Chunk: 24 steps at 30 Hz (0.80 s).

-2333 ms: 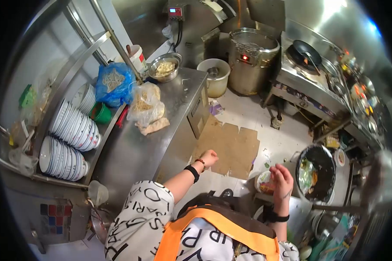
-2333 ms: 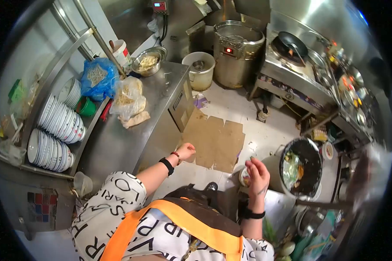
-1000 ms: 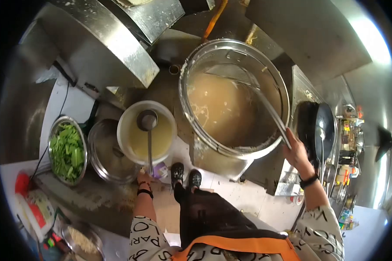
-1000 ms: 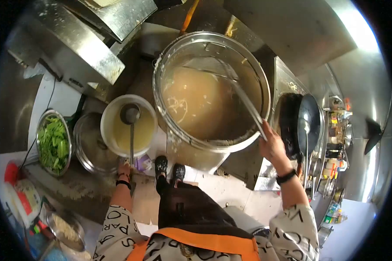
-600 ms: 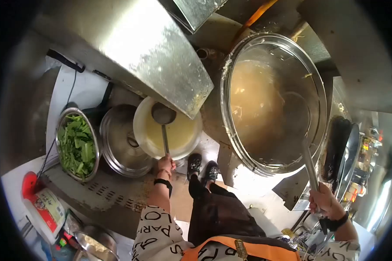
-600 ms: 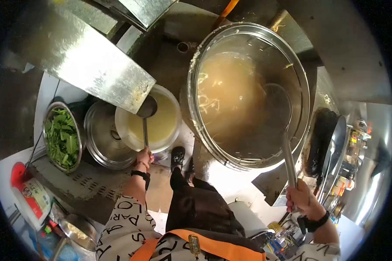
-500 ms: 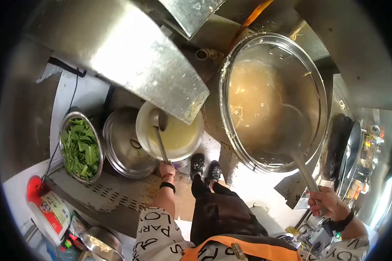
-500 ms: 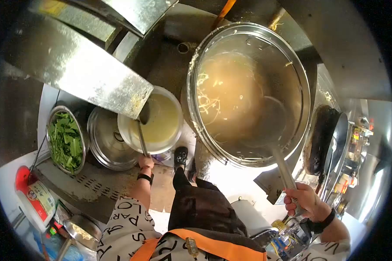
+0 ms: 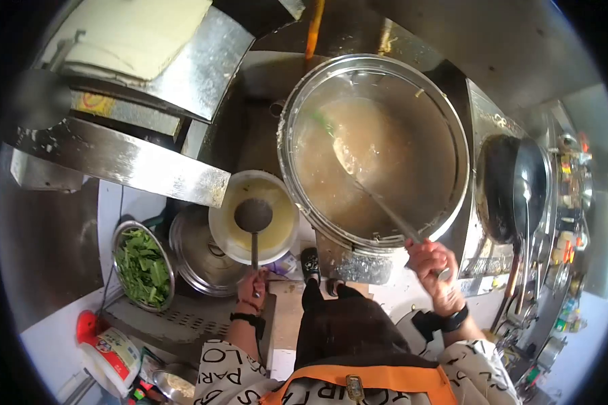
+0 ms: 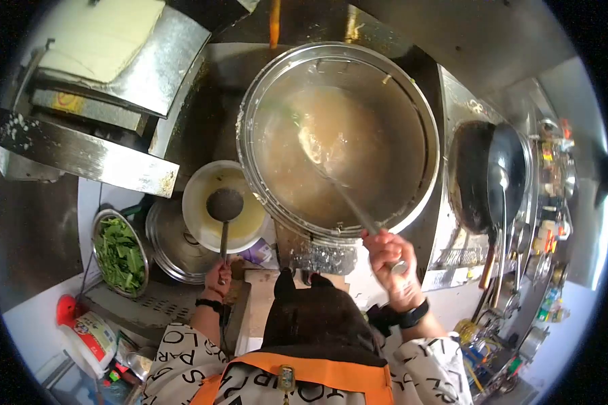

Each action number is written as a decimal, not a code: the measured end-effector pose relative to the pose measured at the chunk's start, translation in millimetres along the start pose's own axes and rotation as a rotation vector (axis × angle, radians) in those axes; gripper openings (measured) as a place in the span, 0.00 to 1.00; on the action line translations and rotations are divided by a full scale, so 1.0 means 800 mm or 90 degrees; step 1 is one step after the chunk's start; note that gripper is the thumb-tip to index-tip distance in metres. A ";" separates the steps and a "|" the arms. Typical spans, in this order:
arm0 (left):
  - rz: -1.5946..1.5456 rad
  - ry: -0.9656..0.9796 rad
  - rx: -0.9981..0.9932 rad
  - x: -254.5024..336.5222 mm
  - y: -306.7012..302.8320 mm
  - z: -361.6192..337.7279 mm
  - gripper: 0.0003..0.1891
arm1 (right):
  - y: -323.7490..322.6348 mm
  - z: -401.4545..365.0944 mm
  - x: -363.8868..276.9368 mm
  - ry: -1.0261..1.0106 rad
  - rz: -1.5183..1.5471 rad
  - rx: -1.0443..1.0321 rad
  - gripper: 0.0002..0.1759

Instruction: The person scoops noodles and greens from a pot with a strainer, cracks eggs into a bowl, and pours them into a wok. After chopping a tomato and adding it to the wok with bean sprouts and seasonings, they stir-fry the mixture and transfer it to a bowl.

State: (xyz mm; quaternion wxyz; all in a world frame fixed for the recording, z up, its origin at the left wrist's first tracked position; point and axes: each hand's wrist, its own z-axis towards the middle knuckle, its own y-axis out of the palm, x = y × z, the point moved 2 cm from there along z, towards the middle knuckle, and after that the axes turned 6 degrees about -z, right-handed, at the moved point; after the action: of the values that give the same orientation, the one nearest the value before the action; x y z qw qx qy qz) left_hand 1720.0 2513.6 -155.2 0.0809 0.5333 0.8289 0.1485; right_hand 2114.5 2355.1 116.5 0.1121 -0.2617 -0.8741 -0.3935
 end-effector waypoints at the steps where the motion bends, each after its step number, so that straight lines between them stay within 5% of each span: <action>1: 0.014 0.001 0.001 -0.005 0.000 -0.032 0.10 | 0.003 -0.013 -0.011 -0.012 -0.016 0.010 0.16; 4: -0.008 -0.020 -0.056 -0.016 -0.001 -0.095 0.07 | 0.006 0.009 -0.057 0.009 -0.389 0.013 0.07; 5: -0.023 -0.052 -0.109 -0.017 -0.010 -0.109 0.09 | -0.007 0.035 -0.084 -0.124 -0.845 -0.043 0.06; 8: -0.038 -0.059 -0.152 -0.029 0.001 -0.158 0.11 | 0.016 0.045 -0.079 -0.275 -1.392 -0.157 0.07; 10: -0.034 -0.033 -0.129 -0.034 0.000 -0.186 0.11 | 0.015 0.028 -0.073 -0.115 -0.948 0.137 0.08; 15: 0.072 0.027 -0.163 -0.042 -0.003 -0.246 0.11 | 0.036 -0.105 -0.126 -0.053 -1.216 0.441 0.07; 16: 0.083 0.027 -0.154 -0.042 -0.001 -0.256 0.11 | 0.049 -0.121 -0.118 -0.046 -1.293 0.451 0.06; 18: 0.088 0.060 -0.155 -0.045 -0.001 -0.279 0.10 | 0.063 -0.112 -0.110 0.208 -1.487 0.437 0.08; 19: 0.097 0.060 -0.144 -0.048 -0.006 -0.291 0.10 | 0.057 -0.101 -0.099 0.228 -1.432 0.249 0.10; 21: 0.109 0.083 -0.125 -0.047 -0.006 -0.305 0.10 | 0.039 -0.067 -0.070 0.215 -1.174 0.201 0.10; 23: 0.120 0.088 -0.150 -0.047 -0.006 -0.324 0.10 | 0.013 -0.018 -0.027 0.195 -0.968 0.321 0.09; 24: 0.117 0.094 -0.183 -0.053 -0.002 -0.330 0.11 | 0.001 0.016 0.000 0.175 -0.766 0.238 0.10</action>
State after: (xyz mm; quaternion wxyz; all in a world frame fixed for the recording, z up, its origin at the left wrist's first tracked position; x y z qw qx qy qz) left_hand 1658.9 2432.5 92.4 0.0808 0.5773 0.7507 0.3108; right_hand 2114.7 2364.8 108.7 0.0267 0.3508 -0.8997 -0.2583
